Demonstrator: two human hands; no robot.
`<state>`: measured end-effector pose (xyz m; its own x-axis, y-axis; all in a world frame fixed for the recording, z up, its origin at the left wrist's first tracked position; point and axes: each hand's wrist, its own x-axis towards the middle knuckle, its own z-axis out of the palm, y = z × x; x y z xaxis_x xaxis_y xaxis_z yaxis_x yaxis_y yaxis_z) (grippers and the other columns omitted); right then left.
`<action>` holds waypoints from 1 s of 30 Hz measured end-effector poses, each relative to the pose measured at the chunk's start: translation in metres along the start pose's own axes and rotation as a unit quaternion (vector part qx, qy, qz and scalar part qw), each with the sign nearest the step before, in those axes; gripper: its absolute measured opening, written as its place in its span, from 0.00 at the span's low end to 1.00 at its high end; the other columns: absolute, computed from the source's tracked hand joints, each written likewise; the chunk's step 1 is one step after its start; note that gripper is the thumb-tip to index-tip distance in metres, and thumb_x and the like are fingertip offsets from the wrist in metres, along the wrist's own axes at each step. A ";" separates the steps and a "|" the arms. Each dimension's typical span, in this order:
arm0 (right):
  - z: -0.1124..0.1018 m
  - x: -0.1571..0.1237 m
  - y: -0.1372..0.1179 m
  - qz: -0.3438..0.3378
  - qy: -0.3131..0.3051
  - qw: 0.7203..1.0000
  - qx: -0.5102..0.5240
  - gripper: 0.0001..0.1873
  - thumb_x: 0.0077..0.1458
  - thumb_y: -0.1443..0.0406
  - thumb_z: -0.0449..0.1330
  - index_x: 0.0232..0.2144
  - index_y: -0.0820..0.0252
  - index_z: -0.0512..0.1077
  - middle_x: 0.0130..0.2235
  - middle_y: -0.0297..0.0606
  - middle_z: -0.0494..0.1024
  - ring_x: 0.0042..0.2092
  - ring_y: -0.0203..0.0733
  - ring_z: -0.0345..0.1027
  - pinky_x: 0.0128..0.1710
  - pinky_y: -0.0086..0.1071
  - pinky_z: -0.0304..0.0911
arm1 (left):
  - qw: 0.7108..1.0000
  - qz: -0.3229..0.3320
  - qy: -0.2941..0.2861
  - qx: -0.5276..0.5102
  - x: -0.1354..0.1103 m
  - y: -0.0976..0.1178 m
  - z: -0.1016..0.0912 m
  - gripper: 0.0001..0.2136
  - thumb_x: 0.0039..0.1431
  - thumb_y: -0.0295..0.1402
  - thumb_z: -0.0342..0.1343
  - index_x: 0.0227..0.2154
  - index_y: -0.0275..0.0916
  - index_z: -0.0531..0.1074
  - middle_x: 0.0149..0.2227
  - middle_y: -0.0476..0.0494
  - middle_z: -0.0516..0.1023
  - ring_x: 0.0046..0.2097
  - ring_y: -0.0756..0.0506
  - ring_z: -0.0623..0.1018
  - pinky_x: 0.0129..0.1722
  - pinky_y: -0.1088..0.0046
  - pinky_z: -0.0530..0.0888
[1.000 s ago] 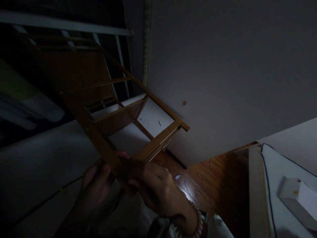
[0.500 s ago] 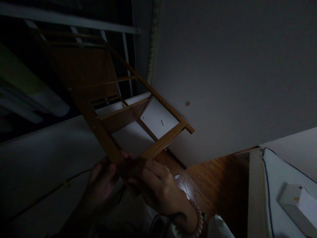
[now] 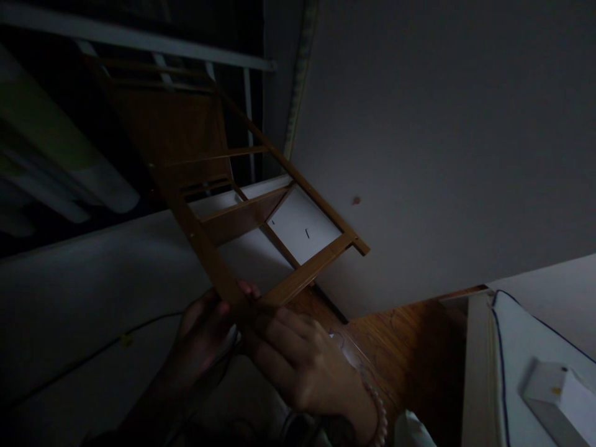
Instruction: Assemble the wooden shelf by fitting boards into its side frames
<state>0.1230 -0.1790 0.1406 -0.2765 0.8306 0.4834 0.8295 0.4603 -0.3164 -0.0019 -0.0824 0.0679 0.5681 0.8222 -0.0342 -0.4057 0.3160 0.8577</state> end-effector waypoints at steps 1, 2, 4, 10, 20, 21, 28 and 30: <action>-0.001 0.001 -0.001 -0.005 -0.001 1.000 -0.008 0.13 0.59 0.70 0.45 0.40 0.69 0.67 0.36 0.46 0.73 0.42 0.41 0.65 0.36 0.31 0.66 | 1.000 0.001 0.003 0.001 0.000 0.000 0.000 0.12 0.47 0.40 0.56 0.31 0.36 0.70 0.33 0.43 0.71 0.39 0.45 0.70 0.40 0.72 0.68; -0.002 0.001 -0.001 -0.005 -0.003 1.000 -0.012 0.14 0.59 0.69 0.43 0.40 0.68 0.68 0.36 0.45 0.73 0.42 0.40 0.65 0.36 0.31 0.66 | 1.000 0.002 0.002 0.004 0.001 0.000 0.000 0.12 0.48 0.40 0.56 0.31 0.36 0.70 0.33 0.42 0.71 0.39 0.45 0.70 0.40 0.72 0.68; -0.003 0.000 -0.002 -0.006 -0.002 1.000 -0.017 0.16 0.60 0.68 0.42 0.40 0.67 0.68 0.35 0.44 0.73 0.41 0.40 0.66 0.36 0.31 0.66 | 1.000 0.003 -0.013 0.007 0.001 -0.001 -0.001 0.12 0.48 0.40 0.55 0.31 0.37 0.70 0.33 0.43 0.71 0.39 0.45 0.70 0.39 0.73 0.68; -0.002 -0.006 -0.001 0.011 -0.013 0.999 -0.036 0.16 0.60 0.68 0.42 0.42 0.66 0.66 0.37 0.45 0.73 0.42 0.42 0.65 0.36 0.33 0.67 | 1.000 -0.013 -0.022 -0.010 0.002 -0.003 -0.002 0.13 0.45 0.40 0.58 0.31 0.38 0.70 0.33 0.44 0.71 0.39 0.46 0.70 0.40 0.74 0.68; -0.004 -0.005 -0.004 -0.035 -0.016 0.996 -0.078 0.18 0.60 0.68 0.40 0.35 0.65 0.70 0.34 0.43 0.75 0.39 0.41 0.67 0.35 0.32 0.67 | 1.000 -0.010 -0.019 -0.004 0.002 -0.004 -0.003 0.12 0.46 0.39 0.57 0.31 0.37 0.70 0.33 0.44 0.71 0.38 0.46 0.70 0.38 0.75 0.68; -0.005 -0.005 -0.004 -0.039 -0.013 0.996 -0.076 0.19 0.60 0.68 0.40 0.35 0.65 0.71 0.34 0.43 0.75 0.39 0.41 0.68 0.35 0.32 0.67 | 1.000 -0.013 -0.018 0.000 0.002 -0.004 -0.003 0.12 0.46 0.39 0.57 0.31 0.37 0.70 0.33 0.43 0.71 0.37 0.46 0.70 0.38 0.74 0.68; -0.001 -0.004 0.002 -0.024 -0.021 0.999 -0.016 0.17 0.60 0.68 0.41 0.39 0.67 0.68 0.35 0.46 0.74 0.41 0.43 0.66 0.36 0.34 0.67 | 0.999 -0.030 -0.029 0.008 0.004 -0.001 -0.004 0.13 0.45 0.41 0.57 0.30 0.36 0.70 0.33 0.43 0.72 0.39 0.44 0.71 0.42 0.69 0.68; 0.001 -0.005 0.005 -0.014 -0.025 0.999 0.019 0.15 0.59 0.69 0.43 0.43 0.67 0.66 0.37 0.47 0.73 0.42 0.42 0.65 0.36 0.34 0.66 | 0.999 -0.029 -0.034 -0.004 0.004 -0.001 -0.002 0.12 0.45 0.40 0.57 0.30 0.37 0.70 0.34 0.43 0.73 0.40 0.44 0.72 0.45 0.69 0.67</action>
<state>0.1280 -0.1804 0.1355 -0.3245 0.8317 0.4506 0.8019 0.4945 -0.3352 -0.0008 -0.0788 0.0664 0.6377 0.7688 -0.0479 -0.3766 0.3655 0.8512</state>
